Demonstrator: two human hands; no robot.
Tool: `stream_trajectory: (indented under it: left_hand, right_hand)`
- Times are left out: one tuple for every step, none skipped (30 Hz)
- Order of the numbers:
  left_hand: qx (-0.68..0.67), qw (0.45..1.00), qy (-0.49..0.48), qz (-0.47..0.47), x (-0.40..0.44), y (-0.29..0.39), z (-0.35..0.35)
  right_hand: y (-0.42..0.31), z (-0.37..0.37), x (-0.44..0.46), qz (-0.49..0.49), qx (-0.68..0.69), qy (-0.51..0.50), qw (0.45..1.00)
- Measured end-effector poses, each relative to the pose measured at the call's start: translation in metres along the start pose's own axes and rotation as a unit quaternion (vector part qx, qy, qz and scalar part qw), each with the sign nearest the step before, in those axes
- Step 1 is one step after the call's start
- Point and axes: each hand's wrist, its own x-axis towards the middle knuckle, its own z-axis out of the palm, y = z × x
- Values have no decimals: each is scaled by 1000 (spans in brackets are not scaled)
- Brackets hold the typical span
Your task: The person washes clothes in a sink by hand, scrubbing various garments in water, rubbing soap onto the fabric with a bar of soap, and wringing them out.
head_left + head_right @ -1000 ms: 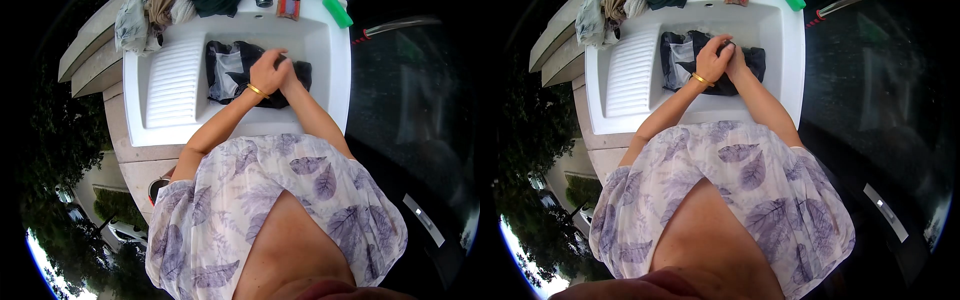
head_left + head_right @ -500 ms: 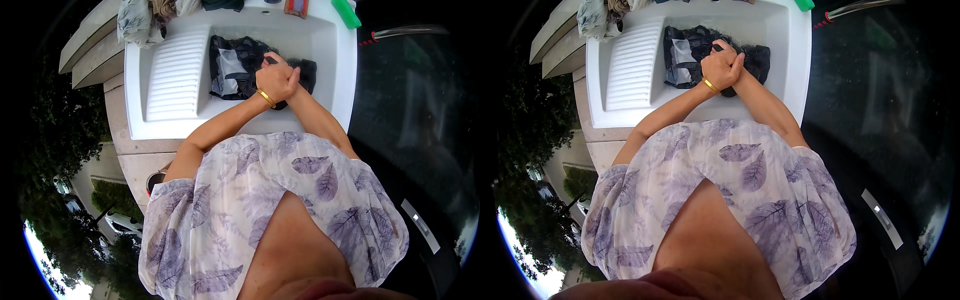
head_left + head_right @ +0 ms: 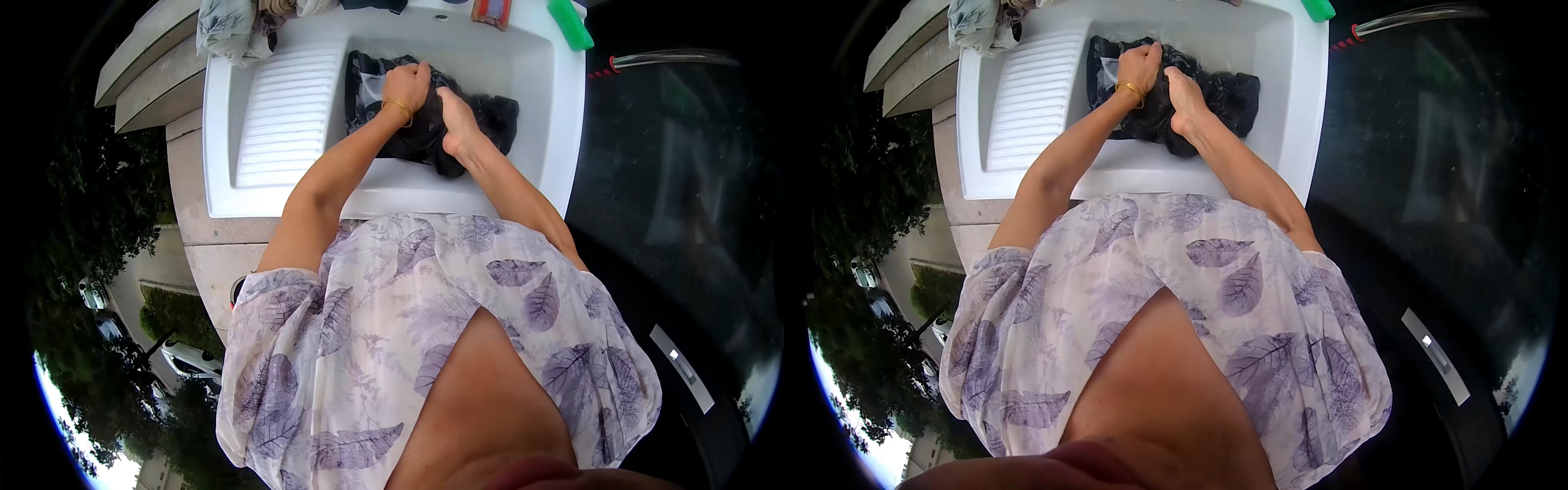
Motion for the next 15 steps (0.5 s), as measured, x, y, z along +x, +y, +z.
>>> stream_trajectory:
  left_hand:
    - [-10, 1000, 0, -19, 7, 5, -3]
    - [-20, 999, 0, -35, 16, 14, -8]
    - [-31, 998, -1, -52, 23, 19, -6]
    - [-93, 988, -100, -78, 48, -11, 6]
    - [-240, 946, -97, -193, 34, 10, -10]
    - [-380, 872, -91, -295, 27, 32, -27]
    - [-481, 812, -205, -259, 41, 2, -26]
    - [-542, 756, -246, -272, 32, 13, -43]
    - [-530, 763, -252, -270, 33, 3, -46]
    - [-518, 771, -258, -264, 36, -3, -45]
    - [-515, 773, -255, -269, 34, 1, -45]
    - [-512, 774, -252, -275, 28, 6, -49]
    - [-509, 775, -248, -279, 26, 10, -50]
    - [-516, 772, -246, -276, 26, 9, -50]
    - [-523, 769, -244, -274, 25, 6, -49]
  right_hand:
    - [-12, 3, -12, 21, 65, -56, 996]
    - [-30, 7, -26, 40, 130, -114, 984]
    - [-40, 4, -31, 36, 143, -95, 984]
    - [-52, 1, -41, 46, 138, -88, 986]
    - [-56, -9, -43, 21, 139, -71, 988]
    - [-65, -18, -42, -11, 139, -57, 989]
    - [-69, -27, -40, -61, 139, -45, 987]
    - [-67, -49, -21, -58, 151, -67, 984]
    - [-68, -58, -22, -79, 125, -59, 987]
    - [-70, -64, -21, -104, 98, -53, 988]
    - [-73, -67, -23, -121, 82, -53, 988]
    - [-74, -69, -27, -136, 66, -53, 987]
    - [-76, -70, -30, -153, 50, -55, 985]
    - [-77, -70, -32, -167, 36, -49, 984]
    - [-78, -70, -33, -181, 24, -43, 982]
